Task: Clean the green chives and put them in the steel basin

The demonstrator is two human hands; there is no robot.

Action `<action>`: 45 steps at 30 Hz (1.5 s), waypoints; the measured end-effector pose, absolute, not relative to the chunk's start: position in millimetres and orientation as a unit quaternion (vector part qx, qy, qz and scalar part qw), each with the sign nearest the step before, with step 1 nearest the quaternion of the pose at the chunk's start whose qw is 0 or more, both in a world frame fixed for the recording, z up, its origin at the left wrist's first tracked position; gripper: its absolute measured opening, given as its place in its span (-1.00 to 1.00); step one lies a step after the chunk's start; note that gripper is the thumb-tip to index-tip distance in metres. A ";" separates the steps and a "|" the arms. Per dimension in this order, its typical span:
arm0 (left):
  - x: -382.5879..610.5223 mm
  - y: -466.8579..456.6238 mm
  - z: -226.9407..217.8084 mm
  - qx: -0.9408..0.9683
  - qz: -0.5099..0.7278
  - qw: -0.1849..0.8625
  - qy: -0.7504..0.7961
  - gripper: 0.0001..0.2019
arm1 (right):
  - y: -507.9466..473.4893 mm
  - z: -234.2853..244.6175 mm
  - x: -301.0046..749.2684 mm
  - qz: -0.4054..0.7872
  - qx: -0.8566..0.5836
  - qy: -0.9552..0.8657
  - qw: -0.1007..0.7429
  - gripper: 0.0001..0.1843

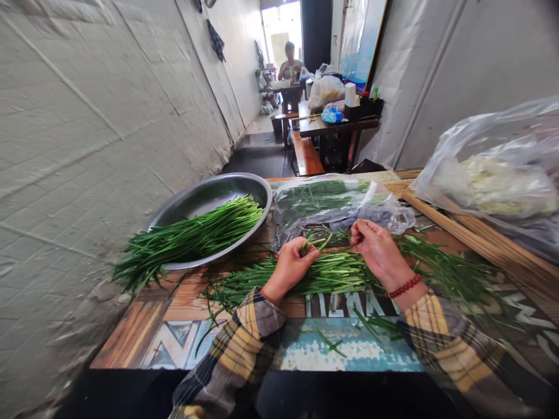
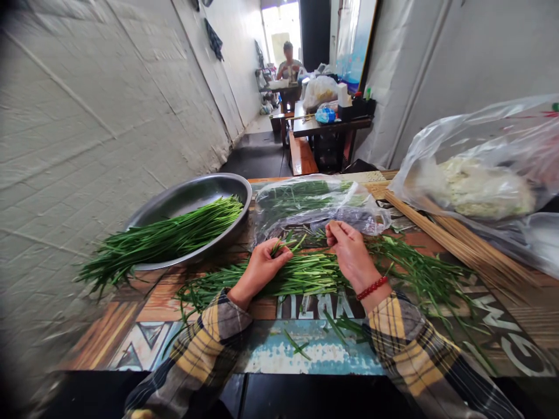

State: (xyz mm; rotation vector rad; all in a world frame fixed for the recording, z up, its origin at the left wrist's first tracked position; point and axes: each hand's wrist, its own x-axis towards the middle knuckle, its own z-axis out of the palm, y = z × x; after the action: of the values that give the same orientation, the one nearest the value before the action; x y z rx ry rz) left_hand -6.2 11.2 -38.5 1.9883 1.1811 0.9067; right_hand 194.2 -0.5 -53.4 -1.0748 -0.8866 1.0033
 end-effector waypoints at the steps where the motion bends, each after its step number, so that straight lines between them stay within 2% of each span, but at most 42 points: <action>1: -6.5 11.6 -38.9 0.756 0.345 0.324 0.452 -0.83 | -0.4 -52.0 197.7 0.429 -0.479 -0.407 0.649 -0.70; 4: -6.6 11.8 -39.2 0.756 0.343 0.327 0.451 -0.85 | -2.5 -48.9 199.9 0.369 -0.507 -0.486 0.609 -0.64; 14: -5.3 9.7 -36.1 0.760 0.334 0.319 0.458 -0.87 | -7.5 -48.2 186.4 0.094 -0.472 -0.761 0.436 -0.92; 17: -5.0 10.4 -37.2 0.758 0.333 0.315 0.464 -0.88 | -7.5 -50.0 184.2 0.123 -0.479 -0.749 0.440 -0.87; 23: -5.3 11.2 -40.1 0.764 0.336 0.294 0.467 -0.88 | -5.2 -54.4 184.2 0.275 -0.539 -0.592 0.532 -0.77; 26: -5.6 10.7 -40.0 0.762 0.338 0.295 0.467 -0.87 | -4.9 -52.1 192.9 0.253 -0.553 -0.572 0.550 -0.72; 29: -5.6 10.3 -39.2 0.762 0.337 0.296 0.466 -0.88 | -6.8 -46.8 196.1 0.191 -0.514 -0.644 0.533 -0.73; 33: -4.6 10.5 -38.3 0.764 0.333 0.289 0.471 -0.88 | -9.9 -44.1 188.6 0.127 -0.493 -0.720 0.471 -0.88; 35: -3.8 10.4 -38.4 0.767 0.332 0.282 0.470 -0.88 | -10.7 -44.6 184.2 0.112 -0.498 -0.729 0.456 -0.85; 42: -4.6 11.6 -40.2 0.789 0.335 0.278 0.434 -0.75 | -10.5 -44.0 186.0 0.212 -0.505 -0.680 0.488 -0.77; 45: -6.9 13.7 -39.3 0.768 0.364 0.271 0.452 -0.75 | -7.5 -47.3 195.6 0.203 -0.527 -0.689 0.455 -0.74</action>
State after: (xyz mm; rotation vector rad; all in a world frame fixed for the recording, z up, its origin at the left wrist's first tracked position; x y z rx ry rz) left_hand -6.9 13.7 -39.3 2.0695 1.2168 0.9807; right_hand 195.6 -7.5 -47.3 -1.2995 -1.6996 0.5007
